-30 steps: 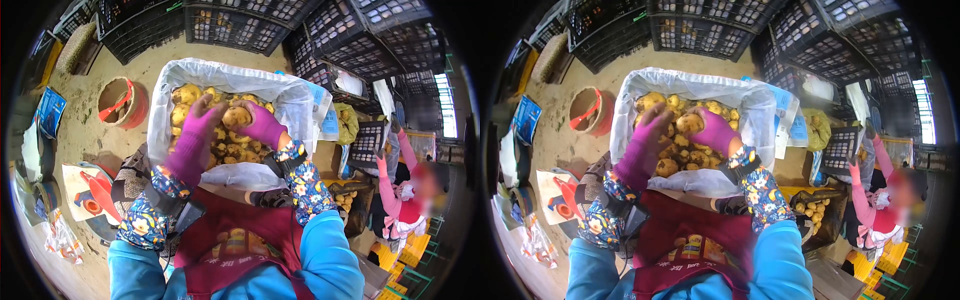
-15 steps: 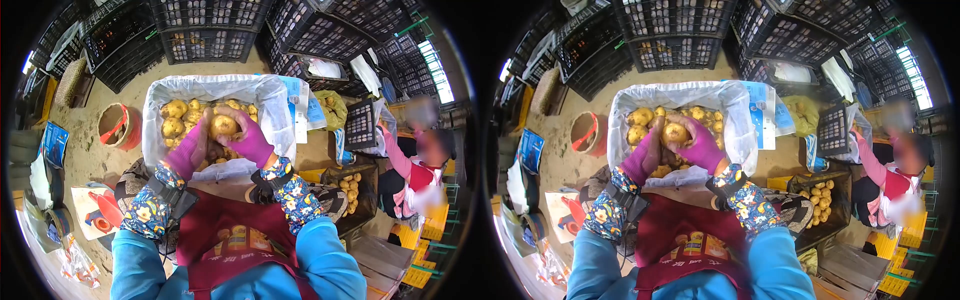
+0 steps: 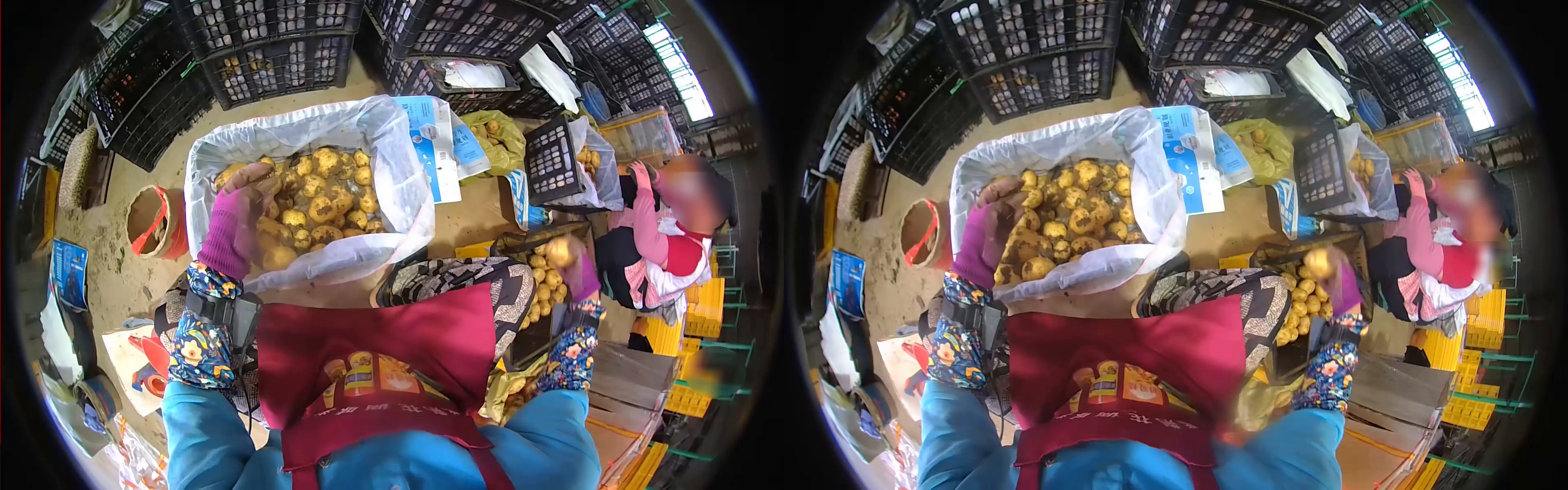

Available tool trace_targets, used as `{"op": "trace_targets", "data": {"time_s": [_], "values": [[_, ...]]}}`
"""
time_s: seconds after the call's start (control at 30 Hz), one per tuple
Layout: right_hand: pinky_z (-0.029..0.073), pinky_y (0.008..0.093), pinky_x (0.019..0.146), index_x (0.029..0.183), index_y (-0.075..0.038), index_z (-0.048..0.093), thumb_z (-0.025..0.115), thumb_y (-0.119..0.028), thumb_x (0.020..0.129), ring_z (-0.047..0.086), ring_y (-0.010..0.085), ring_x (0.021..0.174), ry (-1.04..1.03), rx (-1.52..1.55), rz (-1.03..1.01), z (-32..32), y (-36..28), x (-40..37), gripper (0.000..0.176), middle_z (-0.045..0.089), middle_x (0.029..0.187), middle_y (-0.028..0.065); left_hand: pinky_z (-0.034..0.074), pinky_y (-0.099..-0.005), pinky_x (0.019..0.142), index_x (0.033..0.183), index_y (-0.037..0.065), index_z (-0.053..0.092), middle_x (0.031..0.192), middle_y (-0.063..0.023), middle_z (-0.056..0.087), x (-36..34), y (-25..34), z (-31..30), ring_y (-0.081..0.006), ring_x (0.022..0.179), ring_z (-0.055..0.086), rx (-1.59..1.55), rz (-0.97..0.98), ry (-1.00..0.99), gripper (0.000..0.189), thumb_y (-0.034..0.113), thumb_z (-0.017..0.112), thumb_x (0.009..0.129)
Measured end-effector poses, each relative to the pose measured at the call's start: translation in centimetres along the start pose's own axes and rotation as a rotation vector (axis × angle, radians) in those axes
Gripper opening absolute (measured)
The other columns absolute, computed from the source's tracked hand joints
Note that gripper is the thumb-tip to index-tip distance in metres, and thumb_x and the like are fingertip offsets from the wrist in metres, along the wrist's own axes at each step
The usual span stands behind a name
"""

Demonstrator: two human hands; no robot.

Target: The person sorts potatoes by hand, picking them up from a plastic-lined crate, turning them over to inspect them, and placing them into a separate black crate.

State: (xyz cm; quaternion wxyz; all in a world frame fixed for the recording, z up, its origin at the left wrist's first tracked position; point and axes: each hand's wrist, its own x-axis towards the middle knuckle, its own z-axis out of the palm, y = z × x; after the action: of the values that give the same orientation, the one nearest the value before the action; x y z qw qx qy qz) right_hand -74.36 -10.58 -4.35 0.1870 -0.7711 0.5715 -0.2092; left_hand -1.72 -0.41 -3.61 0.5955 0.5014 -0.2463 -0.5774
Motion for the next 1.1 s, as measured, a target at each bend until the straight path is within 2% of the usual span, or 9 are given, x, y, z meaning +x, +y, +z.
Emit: {"op": "trace_targets", "data": {"time_s": [0.1,0.17,0.23,0.4,0.57,0.77,0.9,1.0,1.1], "values": [[0.051,0.0337,0.079,0.116,-0.006,0.058,0.069,-0.017,0.082,0.06,0.0203,0.098,-0.081,0.124,0.68,-0.4,7.8,-8.3,0.037,0.062,0.106,0.009,0.045,-0.0299,0.096,0.135,0.006,0.048,0.131,-0.0093,0.054,0.1,-0.1,-0.1,-0.0193,0.115,0.056,-0.113,-0.009,0.008,0.039,0.013,0.047,0.097],[0.048,0.0297,0.07,0.101,-0.006,0.064,0.069,-0.022,0.085,0.057,0.015,0.083,0.033,-0.041,0.979,-0.7,-0.7,-5.1,0.023,0.063,0.09,0.0042,0.045,-0.0299,0.096,0.137,0.006,0.046,0.132,-0.009,0.054,0.0,0.2,0.3,-0.0195,0.115,0.056,-0.167,-0.021,0.011,0.041,0.018,0.049,0.098],[0.044,0.0268,0.07,0.091,-0.005,0.065,0.067,-0.019,0.087,0.051,0.0106,0.071,0.293,0.214,0.667,0.4,5.5,-1.2,0.015,0.061,0.077,-0.001,0.045,-0.0293,0.095,0.138,0.006,0.045,0.131,-0.009,0.054,-0.3,0.8,0.8,-0.0197,0.114,0.057,-0.196,-0.044,0.016,0.043,0.023,0.05,0.099],[0.044,0.0349,0.099,0.138,-0.003,0.046,0.058,-0.017,0.093,0.055,0.0243,0.118,-0.168,0.136,-0.356,10.0,-26.8,17.9,0.048,0.054,0.133,0.0144,0.045,-0.03,0.099,0.14,0.005,0.042,0.133,-0.012,0.053,-0.4,3.1,0.2,-0.0223,0.118,0.055,-0.206,0.042,0.151,0.048,0.031,0.048,0.101],[0.045,0.0393,0.099,0.138,-0.01,0.047,0.07,-0.04,0.082,0.056,0.0286,0.118,-0.731,0.228,-0.324,32.2,-41.9,21.9,0.068,0.054,0.132,0.0181,0.045,-0.03,0.096,0.14,0.005,0.042,0.133,-0.0114,0.052,-0.1,4.3,-4.4,-0.0206,0.115,0.055,-0.331,0.31,0.275,0.053,0.038,0.05,0.099],[0.05,0.0446,0.09,0.122,-0.016,0.056,0.075,-0.041,0.069,0.062,0.0344,0.106,-0.634,-0.343,-0.33,51.9,-46.8,20.6,0.061,0.062,0.115,0.0149,0.044,-0.0308,0.1,0.141,0.003,0.039,0.133,-0.0144,0.051,-0.1,6.0,-4.7,-0.0216,0.118,0.055,-0.401,0.243,0.362,0.048,0.03,0.044,0.102],[0.052,0.0405,0.086,0.124,-0.013,0.055,0.079,-0.031,0.071,0.064,0.0301,0.1,-0.637,0.037,-0.328,53.5,-43.9,22.4,0.061,0.064,0.11,0.015,0.043,-0.0341,0.102,0.142,0.001,0.037,0.136,-0.0155,0.049,-0.3,5.6,-4.6,-0.0236,0.122,0.052,-0.407,0.273,0.311,0.051,0.03,0.046,0.101],[0.05,0.0336,0.087,0.125,-0.004,0.054,0.071,-0.024,0.081,0.062,0.0228,0.103,-0.816,0.976,0.218,49.7,-43.3,22.8,0.051,0.065,0.109,0.013,0.043,-0.0357,0.102,0.143,0.003,0.037,0.137,-0.0132,0.048,-0.3,5.6,-3.9,-0.0228,0.124,0.051,-0.281,0.248,0.32,0.052,0.031,0.047,0.1],[0.049,0.0285,0.085,0.133,-0.001,0.046,0.067,-0.021,0.087,0.061,0.0183,0.103,-0.86,1.077,0.096,45.0,-43.0,22.7,0.055,0.062,0.113,0.0125,0.045,-0.0353,0.101,0.141,0.003,0.039,0.133,-0.0103,0.05,-0.4,3.8,-3.2,-0.0228,0.125,0.051,-0.216,0.162,0.348,0.047,0.029,0.045,0.102]]}}
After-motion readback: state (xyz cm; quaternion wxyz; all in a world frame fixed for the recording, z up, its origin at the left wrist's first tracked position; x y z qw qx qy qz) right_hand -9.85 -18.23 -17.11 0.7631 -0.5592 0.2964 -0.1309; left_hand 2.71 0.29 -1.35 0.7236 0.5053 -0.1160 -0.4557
